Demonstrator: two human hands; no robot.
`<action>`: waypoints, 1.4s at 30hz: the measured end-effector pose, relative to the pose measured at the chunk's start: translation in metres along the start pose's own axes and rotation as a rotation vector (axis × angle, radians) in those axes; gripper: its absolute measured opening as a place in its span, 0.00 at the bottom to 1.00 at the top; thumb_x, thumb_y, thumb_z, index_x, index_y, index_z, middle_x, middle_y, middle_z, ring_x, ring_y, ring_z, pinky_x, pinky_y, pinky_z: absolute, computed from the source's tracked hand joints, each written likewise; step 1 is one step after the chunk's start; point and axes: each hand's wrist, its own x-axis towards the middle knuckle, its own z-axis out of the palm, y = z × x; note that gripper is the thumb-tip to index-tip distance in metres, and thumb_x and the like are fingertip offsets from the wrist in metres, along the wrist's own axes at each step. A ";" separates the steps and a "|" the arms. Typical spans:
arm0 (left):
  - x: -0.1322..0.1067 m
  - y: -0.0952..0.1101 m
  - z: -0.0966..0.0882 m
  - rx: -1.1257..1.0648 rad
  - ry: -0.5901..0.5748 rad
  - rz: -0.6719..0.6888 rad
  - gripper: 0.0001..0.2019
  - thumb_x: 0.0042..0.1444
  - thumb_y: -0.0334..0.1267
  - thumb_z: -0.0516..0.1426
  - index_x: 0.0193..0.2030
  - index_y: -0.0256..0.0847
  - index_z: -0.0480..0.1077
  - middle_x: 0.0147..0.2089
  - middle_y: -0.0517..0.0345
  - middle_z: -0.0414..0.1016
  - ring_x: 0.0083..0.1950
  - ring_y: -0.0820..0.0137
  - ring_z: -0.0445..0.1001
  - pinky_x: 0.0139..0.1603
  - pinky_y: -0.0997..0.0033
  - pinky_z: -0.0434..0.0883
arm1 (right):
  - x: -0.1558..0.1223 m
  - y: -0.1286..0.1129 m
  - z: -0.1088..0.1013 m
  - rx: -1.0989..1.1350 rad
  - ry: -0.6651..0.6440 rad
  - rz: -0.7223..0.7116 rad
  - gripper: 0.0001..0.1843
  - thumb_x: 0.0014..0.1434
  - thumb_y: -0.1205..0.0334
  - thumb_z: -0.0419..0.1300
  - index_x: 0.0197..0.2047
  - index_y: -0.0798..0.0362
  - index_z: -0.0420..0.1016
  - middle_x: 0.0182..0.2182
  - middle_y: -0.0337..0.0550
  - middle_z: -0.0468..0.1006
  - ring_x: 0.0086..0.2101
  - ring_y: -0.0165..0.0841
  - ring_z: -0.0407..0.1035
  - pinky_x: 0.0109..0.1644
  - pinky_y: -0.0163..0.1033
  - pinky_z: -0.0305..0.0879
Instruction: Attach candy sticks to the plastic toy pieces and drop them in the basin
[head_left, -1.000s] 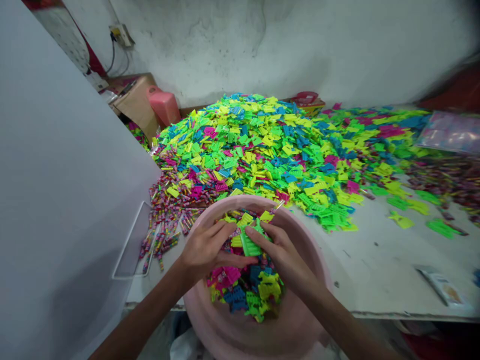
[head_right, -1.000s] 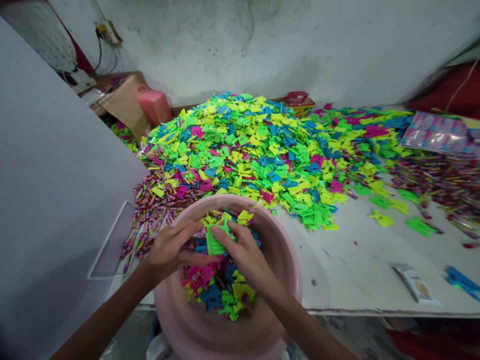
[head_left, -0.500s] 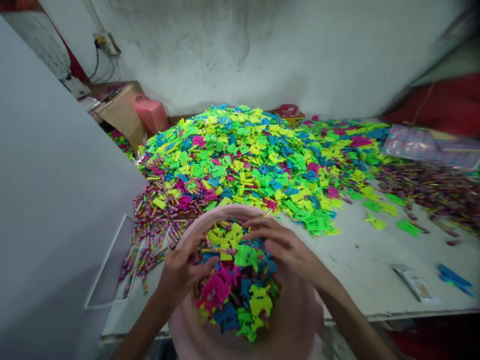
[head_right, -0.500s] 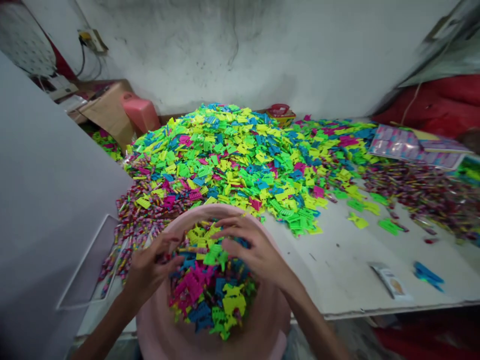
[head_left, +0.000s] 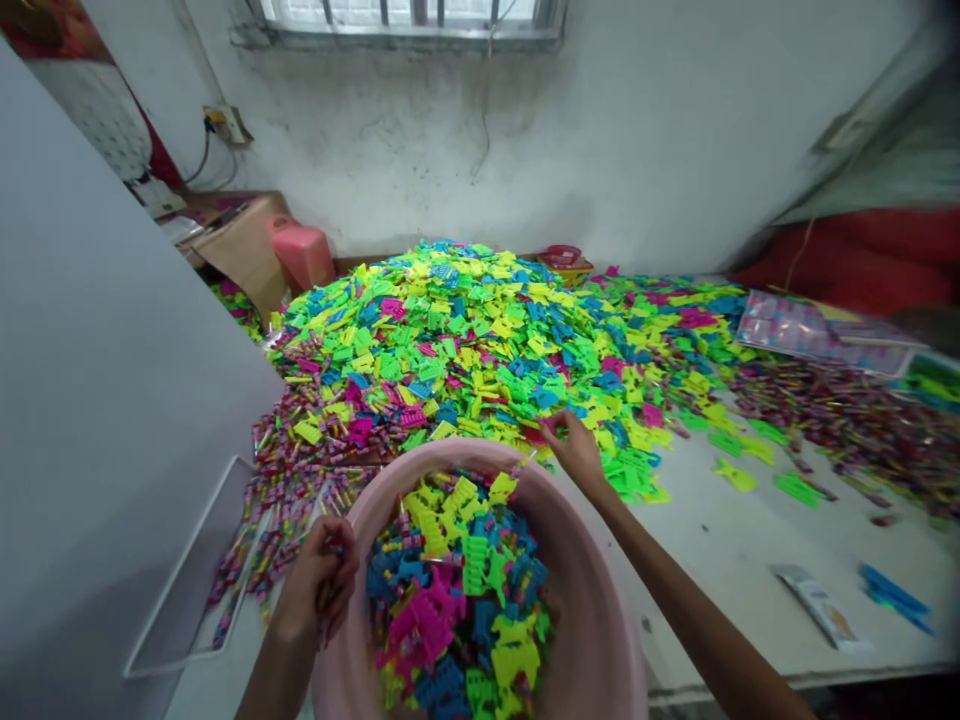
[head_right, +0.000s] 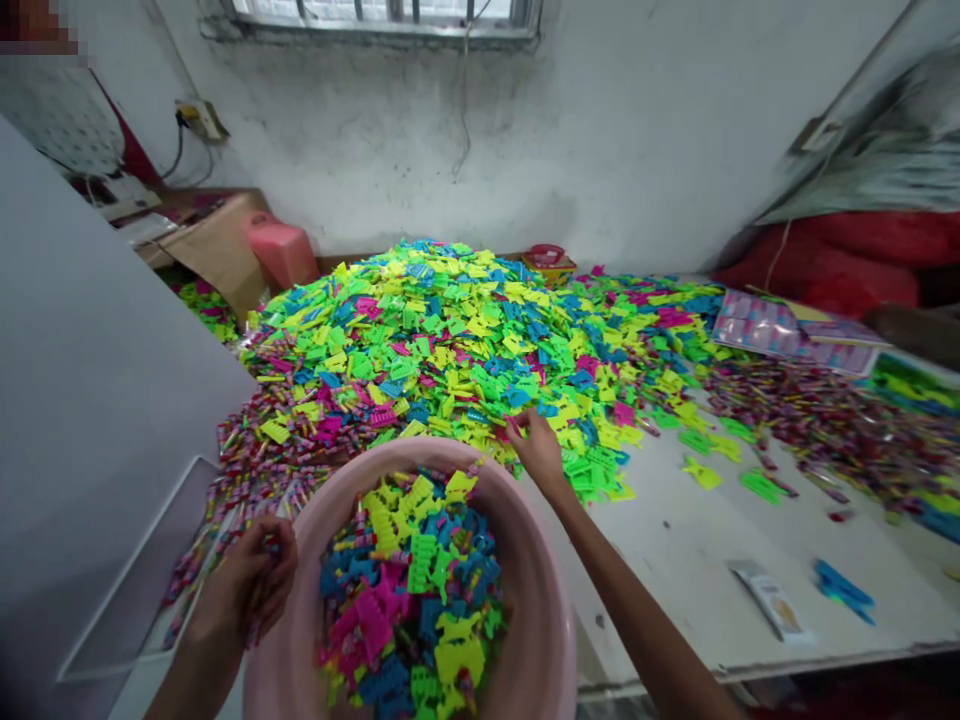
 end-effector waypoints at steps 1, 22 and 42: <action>-0.004 0.000 0.004 0.033 0.034 0.032 0.18 0.46 0.49 0.63 0.38 0.45 0.62 0.19 0.73 0.62 0.11 0.79 0.52 0.09 0.82 0.52 | -0.002 -0.006 -0.004 0.049 0.005 0.009 0.26 0.47 0.33 0.66 0.29 0.49 0.70 0.32 0.47 0.77 0.40 0.46 0.71 0.51 0.53 0.66; -0.024 0.033 0.093 0.376 -0.156 0.428 0.13 0.63 0.48 0.60 0.47 0.43 0.78 0.44 0.56 0.80 0.43 0.69 0.77 0.40 0.76 0.72 | -0.137 -0.149 -0.032 0.351 -0.906 0.210 0.16 0.56 0.47 0.69 0.37 0.51 0.79 0.25 0.36 0.74 0.24 0.30 0.67 0.26 0.35 0.64; -0.022 0.035 0.080 0.868 -0.203 0.951 0.11 0.67 0.37 0.57 0.49 0.40 0.80 0.44 0.50 0.85 0.46 0.65 0.82 0.51 0.68 0.76 | -0.146 -0.149 -0.029 0.322 -0.636 0.079 0.14 0.60 0.48 0.66 0.32 0.51 0.75 0.27 0.37 0.73 0.29 0.32 0.66 0.33 0.37 0.61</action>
